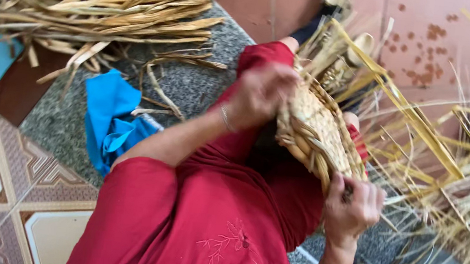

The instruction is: The person weaves a basket by hand, interlacing dried palm leaves through a pre-formed frame. They use a metal tool to tighten the weave and occasionally trim excess material with scissors.

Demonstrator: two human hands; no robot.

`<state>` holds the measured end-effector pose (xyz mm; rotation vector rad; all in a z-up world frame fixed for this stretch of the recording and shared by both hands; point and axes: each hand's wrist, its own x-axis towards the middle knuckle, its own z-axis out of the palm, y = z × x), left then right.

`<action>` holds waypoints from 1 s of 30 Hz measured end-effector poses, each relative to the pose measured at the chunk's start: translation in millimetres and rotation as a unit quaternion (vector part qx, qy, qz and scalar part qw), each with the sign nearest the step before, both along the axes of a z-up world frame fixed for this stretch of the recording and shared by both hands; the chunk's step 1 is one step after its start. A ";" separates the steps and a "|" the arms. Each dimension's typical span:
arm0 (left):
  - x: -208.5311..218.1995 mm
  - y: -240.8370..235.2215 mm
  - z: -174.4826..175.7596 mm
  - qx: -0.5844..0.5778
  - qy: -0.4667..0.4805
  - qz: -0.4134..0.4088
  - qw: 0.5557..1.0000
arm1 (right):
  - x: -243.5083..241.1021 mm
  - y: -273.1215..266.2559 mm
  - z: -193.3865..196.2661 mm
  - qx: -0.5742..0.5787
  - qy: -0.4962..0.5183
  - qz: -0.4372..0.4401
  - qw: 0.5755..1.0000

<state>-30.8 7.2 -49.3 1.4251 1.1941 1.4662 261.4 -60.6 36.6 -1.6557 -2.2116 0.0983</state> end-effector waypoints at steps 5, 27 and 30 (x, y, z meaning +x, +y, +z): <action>-145.2 31.4 -131.8 -0.114 0.554 0.053 0.823 | 1.2 -0.6 2.7 -0.002 0.014 0.016 1.000; -82.5 -53.9 4.5 -0.173 -0.063 -0.231 0.955 | -66.9 -9.6 10.3 -0.291 0.376 0.001 0.880; -37.1 -62.3 42.9 -0.136 -0.015 -0.314 0.939 | -80.2 -22.8 -8.0 -0.316 0.536 -0.003 0.783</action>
